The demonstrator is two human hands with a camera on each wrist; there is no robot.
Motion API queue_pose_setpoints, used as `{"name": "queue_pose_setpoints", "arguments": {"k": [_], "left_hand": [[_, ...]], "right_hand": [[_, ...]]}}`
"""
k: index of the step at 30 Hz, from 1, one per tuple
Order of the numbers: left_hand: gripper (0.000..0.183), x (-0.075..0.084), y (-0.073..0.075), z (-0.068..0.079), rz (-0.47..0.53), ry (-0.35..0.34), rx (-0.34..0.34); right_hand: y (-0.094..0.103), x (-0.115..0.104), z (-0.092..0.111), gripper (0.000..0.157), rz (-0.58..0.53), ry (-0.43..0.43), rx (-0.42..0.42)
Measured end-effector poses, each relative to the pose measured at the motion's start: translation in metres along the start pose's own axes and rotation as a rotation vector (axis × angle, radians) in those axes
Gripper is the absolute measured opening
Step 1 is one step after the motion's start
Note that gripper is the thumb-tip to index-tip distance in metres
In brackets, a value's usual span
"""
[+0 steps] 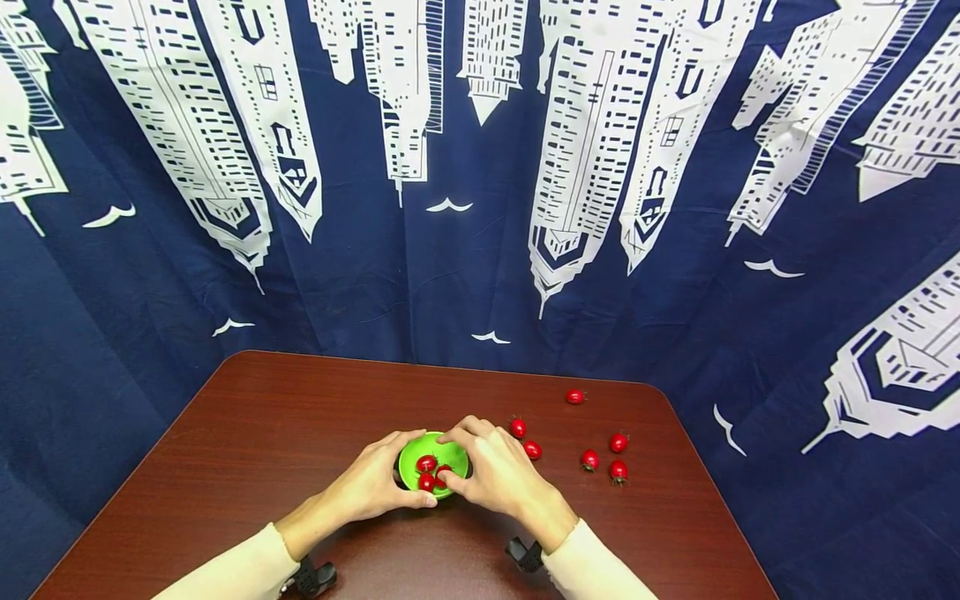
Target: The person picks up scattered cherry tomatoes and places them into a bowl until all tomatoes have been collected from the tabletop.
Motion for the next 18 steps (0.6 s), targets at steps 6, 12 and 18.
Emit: {"name": "queue_pose_setpoints", "arguments": {"k": [6,12,18], "left_hand": [[0.109,0.0001,0.0001,-0.0005,-0.001,-0.003,0.002],[0.110,0.0007,0.0002,-0.0005,0.004,-0.006,0.006],[0.110,0.0002,0.0000,-0.0003,0.007,-0.009,0.011]], "right_hand": [[-0.0006,0.0006,0.0010,0.044,-0.013,0.002,0.003],[-0.0006,0.0017,0.0019,0.045,-0.018,0.007,0.009],[-0.0004,0.0048,0.0030,0.048,-0.028,-0.006,0.011]]}}
Point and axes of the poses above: each hand's wrist, its own z-axis away from the middle knuckle, its own y-axis out of the back of the hand, x = y × z, the point moved 2 cm from there along -z, towards the middle knuckle, and after that the axes turned 9 degrees about -y, right-handed, at the moved point
